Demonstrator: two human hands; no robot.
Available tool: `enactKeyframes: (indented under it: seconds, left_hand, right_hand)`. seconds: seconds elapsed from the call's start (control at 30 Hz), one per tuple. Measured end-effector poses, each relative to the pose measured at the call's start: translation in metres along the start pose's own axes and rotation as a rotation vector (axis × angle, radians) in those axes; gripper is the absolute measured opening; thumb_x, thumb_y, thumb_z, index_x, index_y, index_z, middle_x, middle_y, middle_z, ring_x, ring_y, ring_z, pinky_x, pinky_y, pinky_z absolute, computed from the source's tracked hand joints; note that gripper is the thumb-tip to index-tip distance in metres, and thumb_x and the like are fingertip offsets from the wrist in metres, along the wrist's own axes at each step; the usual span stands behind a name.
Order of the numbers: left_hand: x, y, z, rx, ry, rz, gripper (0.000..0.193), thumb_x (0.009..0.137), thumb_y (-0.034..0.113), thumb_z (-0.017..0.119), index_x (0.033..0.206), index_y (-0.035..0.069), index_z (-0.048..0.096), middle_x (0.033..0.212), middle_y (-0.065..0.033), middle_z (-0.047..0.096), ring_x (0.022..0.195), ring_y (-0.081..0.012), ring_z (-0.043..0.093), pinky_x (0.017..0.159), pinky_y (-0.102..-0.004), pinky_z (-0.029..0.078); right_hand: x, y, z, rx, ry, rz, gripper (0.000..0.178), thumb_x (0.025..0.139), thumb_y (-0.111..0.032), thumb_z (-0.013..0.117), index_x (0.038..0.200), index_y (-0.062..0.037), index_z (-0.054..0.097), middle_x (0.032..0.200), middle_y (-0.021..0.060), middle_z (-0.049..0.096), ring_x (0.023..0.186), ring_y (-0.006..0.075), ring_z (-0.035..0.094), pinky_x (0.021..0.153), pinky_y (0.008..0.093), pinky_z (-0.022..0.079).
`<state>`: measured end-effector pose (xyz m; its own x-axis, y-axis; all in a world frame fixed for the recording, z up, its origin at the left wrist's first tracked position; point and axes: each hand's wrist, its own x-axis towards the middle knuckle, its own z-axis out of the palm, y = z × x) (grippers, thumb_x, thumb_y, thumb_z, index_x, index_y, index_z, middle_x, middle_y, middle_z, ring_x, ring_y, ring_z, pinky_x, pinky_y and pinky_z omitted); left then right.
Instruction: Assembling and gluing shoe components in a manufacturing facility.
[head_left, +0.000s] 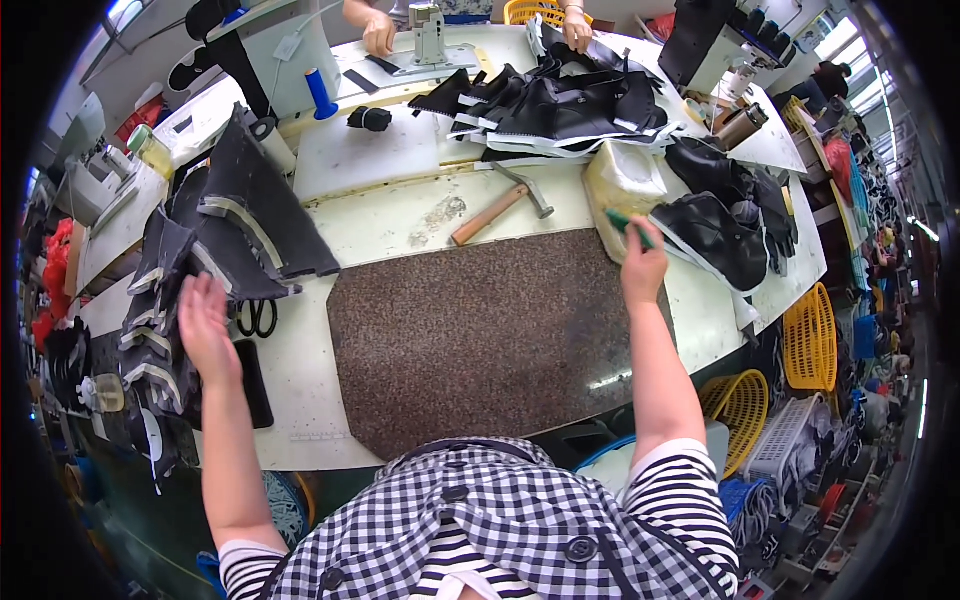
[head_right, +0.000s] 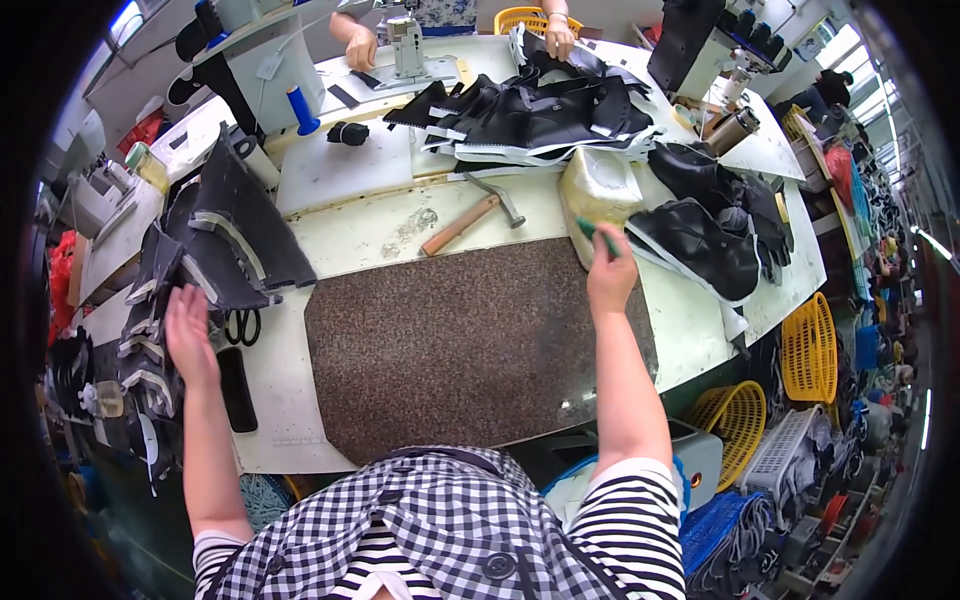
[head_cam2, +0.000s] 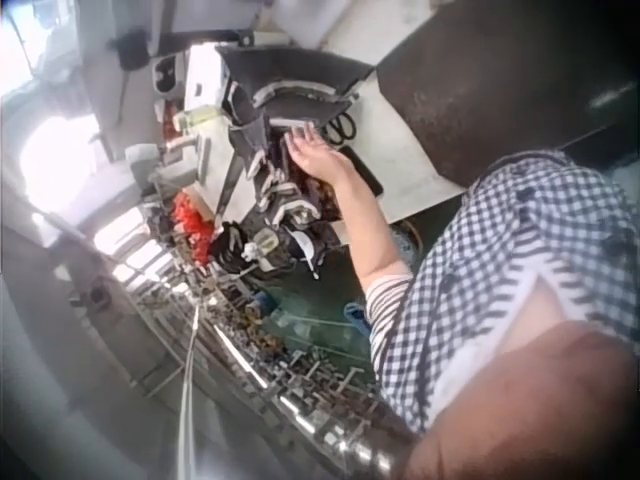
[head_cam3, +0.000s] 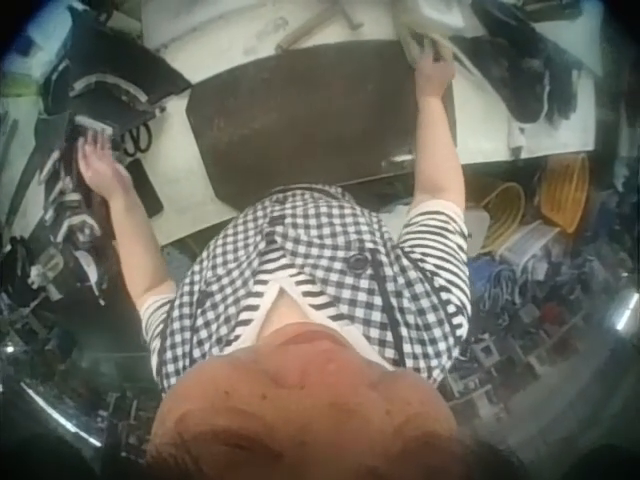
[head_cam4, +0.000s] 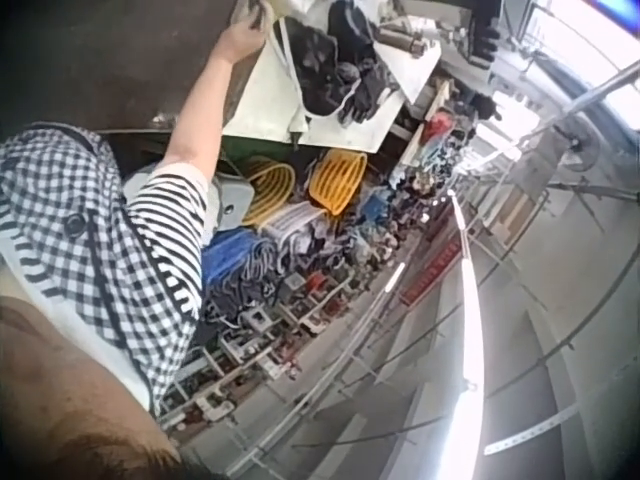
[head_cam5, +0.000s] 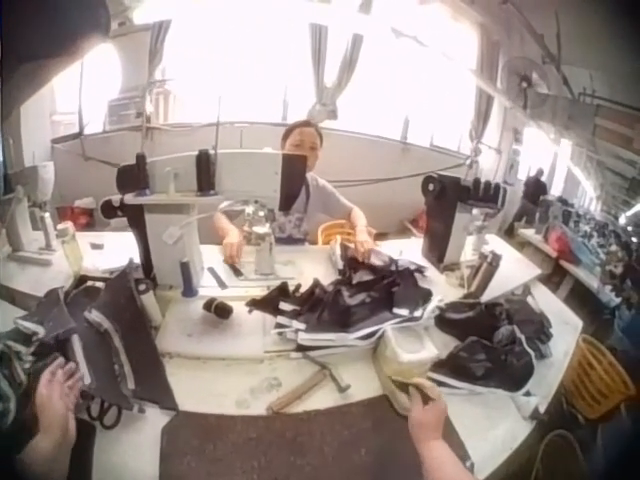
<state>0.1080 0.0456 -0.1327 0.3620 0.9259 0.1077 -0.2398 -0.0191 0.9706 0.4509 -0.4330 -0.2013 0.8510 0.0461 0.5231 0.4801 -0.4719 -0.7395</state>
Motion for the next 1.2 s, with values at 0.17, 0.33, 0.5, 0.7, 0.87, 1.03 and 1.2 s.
enactKeyframes:
  seconds: [0.17,0.33,0.5,0.7,0.87,1.03,1.2]
  left_hand:
    - [-0.137,-0.033,-0.022,0.222,-0.111,-0.207,0.026,0.101,0.024,0.038,0.093,0.003,0.052,0.087,-0.0093,0.063,0.082,-0.0181,0.063,0.079,-0.0316,0.052]
    - [-0.214,-0.051,-0.016,0.274,-0.116,-0.415,0.034,0.101,0.025,0.037,0.074,0.006,0.043,0.062,-0.0085,0.056,0.055,-0.017,0.059,0.054,-0.027,0.049]
    - [-0.235,-0.04,0.008,0.512,-0.329,-0.364,0.041,0.1,0.025,0.041,0.063,0.006,0.045,0.054,-0.008,0.056,0.05,-0.0154,0.057,0.05,-0.026,0.046]
    - [-0.235,-0.041,0.068,0.386,-0.8,-0.646,0.06,0.097,0.051,0.036,0.082,-0.002,0.061,0.08,-0.0137,0.066,0.075,-0.0211,0.065,0.067,-0.0322,0.052]
    - [-0.251,-0.054,0.183,-0.315,-0.685,-0.977,0.06,0.094,0.055,0.035,0.123,0.004,0.046,0.122,-0.017,0.055,0.104,-0.0288,0.059,0.078,-0.0406,0.05]
    - [-0.255,-0.074,0.208,0.489,-1.02,-0.204,0.039,0.09,0.037,0.047,0.113,0.006,0.056,0.102,-0.0135,0.063,0.093,-0.0279,0.062,0.072,-0.0404,0.049]
    - [-0.263,-0.1,0.238,0.984,-1.452,0.488,0.021,0.084,0.021,0.06,0.095,0.003,0.06,0.093,-0.0144,0.064,0.09,-0.0336,0.062,0.075,-0.0409,0.049]
  right_hand:
    - [0.047,-0.02,-0.032,0.285,0.264,0.097,0.021,0.09,-0.011,0.062,0.105,-0.0019,0.051,0.095,0.009,0.062,0.081,0.0129,0.061,0.07,0.0267,0.051]
    - [0.048,0.042,-0.037,-0.21,-0.114,0.061,0.03,0.082,-0.015,0.068,0.105,-0.0036,0.053,0.082,0.014,0.064,0.075,0.0275,0.065,0.067,0.0374,0.049]
    - [0.037,0.052,-0.033,-0.273,-0.11,0.145,0.05,0.083,-0.028,0.067,0.122,-0.0023,0.048,0.112,0.0185,0.054,0.104,0.032,0.054,0.084,0.0406,0.044]
    - [-0.052,-0.068,0.01,0.202,-0.162,0.129,0.042,0.087,-0.011,0.053,0.126,0.0021,0.04,0.121,0.0192,0.042,0.115,0.0311,0.043,0.1,0.0403,0.035]
    - [-0.13,-0.197,0.011,0.811,-0.507,-0.097,0.053,0.079,-0.006,0.058,0.129,-0.0044,0.044,0.138,0.0158,0.036,0.126,0.0311,0.038,0.105,0.0387,0.032]
    - [-0.117,-0.171,-0.016,1.06,-0.586,0.186,0.045,0.087,-0.014,0.057,0.129,-0.0051,0.044,0.145,0.0135,0.029,0.118,0.0221,0.047,0.1,0.0363,0.038]
    - [-0.134,-0.072,-0.046,0.998,-0.525,0.82,0.039,0.089,-0.009,0.057,0.125,-0.0018,0.044,0.123,0.0121,0.052,0.114,0.0216,0.054,0.097,0.0341,0.043]
